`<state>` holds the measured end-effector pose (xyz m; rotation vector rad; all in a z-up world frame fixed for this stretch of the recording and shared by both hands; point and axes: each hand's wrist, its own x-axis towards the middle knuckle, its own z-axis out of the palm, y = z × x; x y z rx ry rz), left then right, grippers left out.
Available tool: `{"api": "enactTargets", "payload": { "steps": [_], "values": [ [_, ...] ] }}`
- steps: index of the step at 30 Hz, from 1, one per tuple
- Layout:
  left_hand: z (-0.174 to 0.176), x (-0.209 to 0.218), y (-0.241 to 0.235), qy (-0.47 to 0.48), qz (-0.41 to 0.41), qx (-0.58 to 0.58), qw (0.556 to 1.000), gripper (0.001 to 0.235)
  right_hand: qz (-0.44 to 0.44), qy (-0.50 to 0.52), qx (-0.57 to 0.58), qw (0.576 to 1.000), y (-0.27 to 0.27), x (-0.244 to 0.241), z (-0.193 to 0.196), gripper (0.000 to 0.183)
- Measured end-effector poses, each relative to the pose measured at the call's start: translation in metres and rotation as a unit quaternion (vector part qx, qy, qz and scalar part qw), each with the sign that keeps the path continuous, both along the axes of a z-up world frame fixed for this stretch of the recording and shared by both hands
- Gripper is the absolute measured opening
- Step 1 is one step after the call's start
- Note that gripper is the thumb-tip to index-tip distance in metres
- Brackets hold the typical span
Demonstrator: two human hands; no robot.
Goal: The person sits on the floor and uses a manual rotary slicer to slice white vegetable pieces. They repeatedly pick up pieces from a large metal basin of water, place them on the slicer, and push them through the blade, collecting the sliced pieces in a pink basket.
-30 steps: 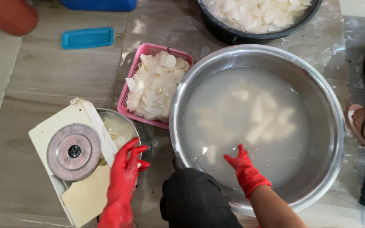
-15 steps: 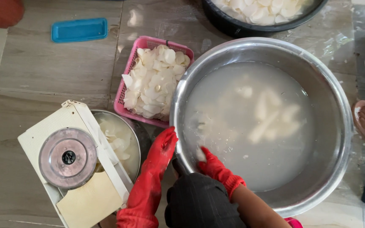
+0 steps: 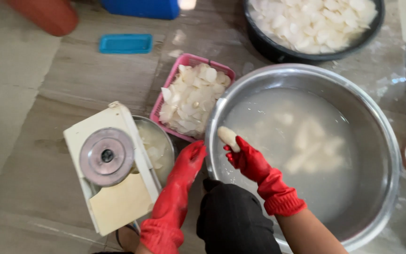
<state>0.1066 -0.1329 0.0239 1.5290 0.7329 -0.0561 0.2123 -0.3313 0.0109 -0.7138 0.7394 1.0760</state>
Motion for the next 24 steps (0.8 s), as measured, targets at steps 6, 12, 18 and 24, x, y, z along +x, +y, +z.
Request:
{"api": "enactTargets", "payload": {
  "steps": [6,12,18,24],
  "values": [
    [0.102,0.008,-0.005,-0.150,0.134,0.004,0.980,0.055,0.241,-0.432,0.015,0.869,0.073,-0.014,0.163,0.059],
    [0.157,-0.054,0.032,-0.287,0.282,-0.286,0.869,0.028,0.374,-0.563,0.064,0.734,0.122,-0.024,0.198,0.047],
    [0.113,-0.125,0.079,-0.206,0.309,-0.237,0.898,0.048,0.330,-0.577,0.024,0.747,0.163,-0.056,0.208,0.047],
    [0.053,-0.160,0.086,0.242,0.078,0.432,0.865,0.068,0.184,-0.535,-0.039,0.824,0.205,-0.099,0.081,0.051]
  ]
}}
